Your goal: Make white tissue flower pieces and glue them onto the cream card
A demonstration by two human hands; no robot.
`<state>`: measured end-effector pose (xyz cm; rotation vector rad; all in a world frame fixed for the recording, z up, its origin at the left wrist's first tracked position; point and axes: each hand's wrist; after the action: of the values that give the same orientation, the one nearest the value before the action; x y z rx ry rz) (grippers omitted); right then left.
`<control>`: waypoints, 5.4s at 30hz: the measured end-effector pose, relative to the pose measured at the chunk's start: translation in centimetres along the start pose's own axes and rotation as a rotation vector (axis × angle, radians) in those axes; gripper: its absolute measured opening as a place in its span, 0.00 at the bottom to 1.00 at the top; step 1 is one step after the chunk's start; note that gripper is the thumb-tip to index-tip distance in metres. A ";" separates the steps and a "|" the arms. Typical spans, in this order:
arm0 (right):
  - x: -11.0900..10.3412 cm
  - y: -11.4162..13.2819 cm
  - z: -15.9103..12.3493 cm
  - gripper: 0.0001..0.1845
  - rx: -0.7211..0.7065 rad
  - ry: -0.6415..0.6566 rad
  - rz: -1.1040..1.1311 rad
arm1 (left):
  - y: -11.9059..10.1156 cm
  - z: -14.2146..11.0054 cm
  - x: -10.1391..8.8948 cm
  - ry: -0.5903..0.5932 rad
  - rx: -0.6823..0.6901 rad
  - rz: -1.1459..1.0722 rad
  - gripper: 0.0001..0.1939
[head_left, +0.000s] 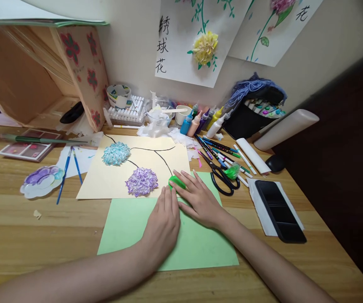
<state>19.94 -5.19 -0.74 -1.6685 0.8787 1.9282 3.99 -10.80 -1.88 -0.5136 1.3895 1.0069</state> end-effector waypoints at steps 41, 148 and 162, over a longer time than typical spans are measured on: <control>-0.3 -0.8 -1.1 0.20 0.005 -0.179 0.029 | 1.3 1.1 -0.7 0.004 -0.100 -0.185 0.27; 0.2 1.2 -1.7 0.27 0.100 -0.060 -0.021 | 2.4 -0.7 0.2 0.072 -0.146 -0.633 0.37; 0.2 1.2 -1.4 0.29 0.177 -0.043 -0.039 | 2.4 -0.7 0.2 0.069 -0.148 -0.631 0.36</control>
<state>20.08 -7.04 -0.81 -1.5253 0.9627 1.7972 1.61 -10.14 -1.57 -1.0283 1.1036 0.5776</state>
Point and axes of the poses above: each hand's wrist, its own z-axis towards the middle knuckle, its own x-axis out of the palm, y = z × x, and after that the axes turned 5 degrees about y, right-handed
